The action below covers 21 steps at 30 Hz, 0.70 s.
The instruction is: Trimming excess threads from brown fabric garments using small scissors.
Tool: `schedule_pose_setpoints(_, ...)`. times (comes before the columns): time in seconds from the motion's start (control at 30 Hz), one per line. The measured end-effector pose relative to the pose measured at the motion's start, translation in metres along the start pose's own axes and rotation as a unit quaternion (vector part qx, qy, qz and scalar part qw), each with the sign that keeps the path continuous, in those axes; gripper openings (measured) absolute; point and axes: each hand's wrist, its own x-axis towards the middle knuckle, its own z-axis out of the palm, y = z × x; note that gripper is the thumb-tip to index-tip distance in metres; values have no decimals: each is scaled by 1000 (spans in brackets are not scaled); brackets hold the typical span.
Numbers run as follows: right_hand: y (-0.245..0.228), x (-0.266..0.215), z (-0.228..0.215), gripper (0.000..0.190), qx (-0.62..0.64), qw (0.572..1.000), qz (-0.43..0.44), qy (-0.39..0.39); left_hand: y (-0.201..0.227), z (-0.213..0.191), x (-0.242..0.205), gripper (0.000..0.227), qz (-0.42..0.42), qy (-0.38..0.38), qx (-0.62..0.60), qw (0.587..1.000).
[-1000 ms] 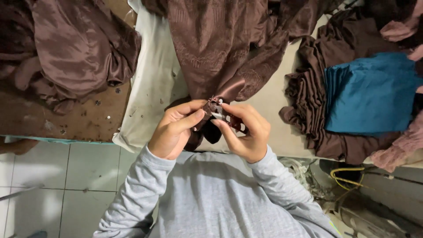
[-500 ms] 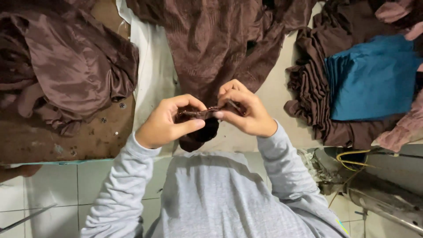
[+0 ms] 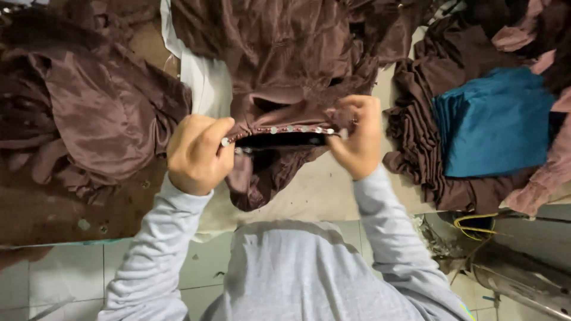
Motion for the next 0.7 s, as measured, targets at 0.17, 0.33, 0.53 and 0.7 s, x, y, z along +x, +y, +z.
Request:
schedule_pose_setpoints(0.17,-7,1,-23,23,7,974,211,-84,-19,-4,-6,22,-15,-68,-34,997)
schedule_pose_setpoints(0.33,-18,-4,-20,15,158,893,397,-143,-6,-3,-23,21,-168,-240,-137,946)
schedule_pose_setpoints(0.53,-21,-14,-8,7,428,771,457,-117,21,22,-30,19,-299,-317,-366,823)
schedule_pose_setpoints(0.7,-23,-12,-8,13,465,744,476,-65,43,49,-37,58,-296,-298,-370,829)
